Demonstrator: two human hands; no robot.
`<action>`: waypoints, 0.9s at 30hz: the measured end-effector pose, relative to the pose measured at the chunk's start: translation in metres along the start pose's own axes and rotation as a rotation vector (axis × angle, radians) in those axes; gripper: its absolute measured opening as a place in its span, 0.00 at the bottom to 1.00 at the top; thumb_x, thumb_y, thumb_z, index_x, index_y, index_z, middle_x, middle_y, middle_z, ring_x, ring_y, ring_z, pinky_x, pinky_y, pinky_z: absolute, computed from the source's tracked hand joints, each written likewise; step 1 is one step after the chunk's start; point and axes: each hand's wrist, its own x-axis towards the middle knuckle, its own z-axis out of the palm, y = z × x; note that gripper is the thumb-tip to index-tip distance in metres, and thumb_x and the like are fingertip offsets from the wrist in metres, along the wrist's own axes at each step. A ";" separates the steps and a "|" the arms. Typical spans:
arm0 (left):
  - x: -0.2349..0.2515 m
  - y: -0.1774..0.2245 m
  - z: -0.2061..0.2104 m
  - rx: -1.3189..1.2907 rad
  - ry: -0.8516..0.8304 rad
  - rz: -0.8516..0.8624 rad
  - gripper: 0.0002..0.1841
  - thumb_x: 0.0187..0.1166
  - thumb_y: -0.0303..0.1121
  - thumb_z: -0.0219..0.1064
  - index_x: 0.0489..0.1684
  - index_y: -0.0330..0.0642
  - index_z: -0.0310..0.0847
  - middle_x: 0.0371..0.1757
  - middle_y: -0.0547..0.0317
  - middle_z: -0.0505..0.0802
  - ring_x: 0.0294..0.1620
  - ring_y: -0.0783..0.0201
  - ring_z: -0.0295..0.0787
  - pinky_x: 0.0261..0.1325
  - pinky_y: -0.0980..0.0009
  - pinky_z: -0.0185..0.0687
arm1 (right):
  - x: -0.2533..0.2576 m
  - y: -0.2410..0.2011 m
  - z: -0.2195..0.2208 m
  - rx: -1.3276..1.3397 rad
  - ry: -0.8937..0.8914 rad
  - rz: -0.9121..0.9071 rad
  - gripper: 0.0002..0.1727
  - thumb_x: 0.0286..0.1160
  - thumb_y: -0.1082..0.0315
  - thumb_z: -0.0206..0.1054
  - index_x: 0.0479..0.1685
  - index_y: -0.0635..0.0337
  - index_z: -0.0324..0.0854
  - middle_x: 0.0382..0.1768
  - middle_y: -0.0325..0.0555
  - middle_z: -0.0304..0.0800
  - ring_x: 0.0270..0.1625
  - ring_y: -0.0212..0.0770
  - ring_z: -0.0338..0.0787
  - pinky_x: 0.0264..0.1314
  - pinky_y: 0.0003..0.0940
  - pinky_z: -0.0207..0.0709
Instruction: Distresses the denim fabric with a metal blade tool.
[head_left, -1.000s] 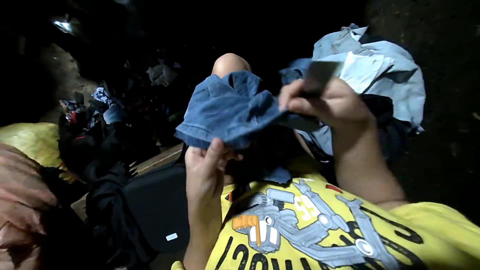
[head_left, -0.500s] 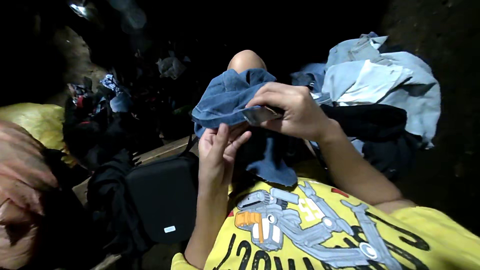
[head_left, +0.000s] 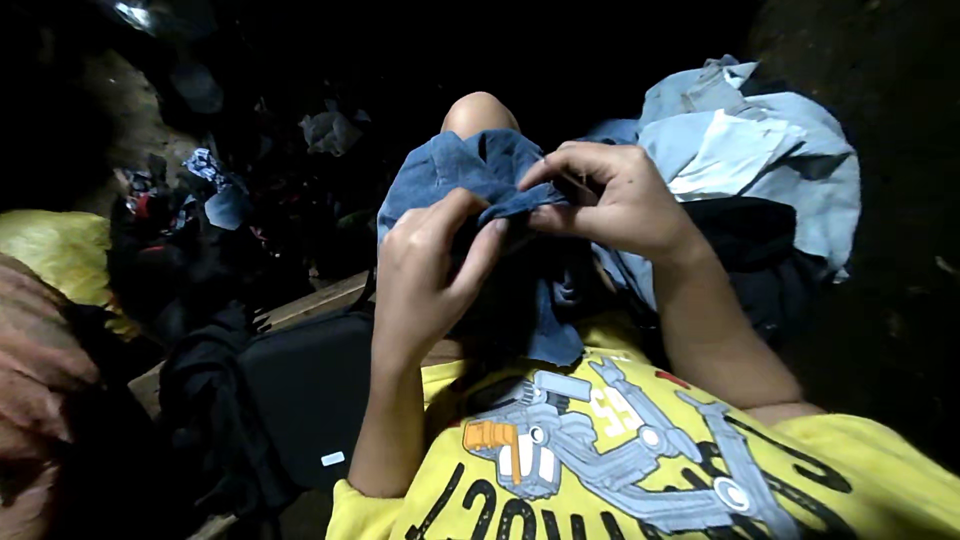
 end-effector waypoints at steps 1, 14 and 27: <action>-0.003 -0.001 0.004 -0.028 0.017 -0.051 0.11 0.83 0.34 0.59 0.34 0.38 0.82 0.21 0.65 0.80 0.22 0.76 0.73 0.32 0.77 0.70 | -0.003 0.001 -0.001 0.031 0.013 0.030 0.12 0.70 0.61 0.73 0.42 0.62 0.90 0.38 0.33 0.89 0.38 0.13 0.81 0.42 0.10 0.75; -0.010 -0.006 0.024 -0.221 0.092 -0.130 0.13 0.89 0.35 0.58 0.34 0.39 0.79 0.21 0.69 0.77 0.18 0.85 0.69 0.22 0.89 0.65 | 0.001 -0.001 0.012 -0.003 -0.048 -0.093 0.12 0.72 0.61 0.73 0.39 0.63 0.92 0.41 0.41 0.91 0.41 0.19 0.84 0.44 0.13 0.77; -0.011 -0.003 0.022 -0.532 -0.037 -0.324 0.11 0.73 0.38 0.73 0.40 0.38 0.90 0.46 0.65 0.87 0.46 0.79 0.84 0.46 0.84 0.81 | 0.004 -0.017 0.010 -0.012 -0.010 -0.022 0.11 0.82 0.65 0.64 0.35 0.63 0.86 0.36 0.37 0.82 0.38 0.17 0.79 0.41 0.11 0.72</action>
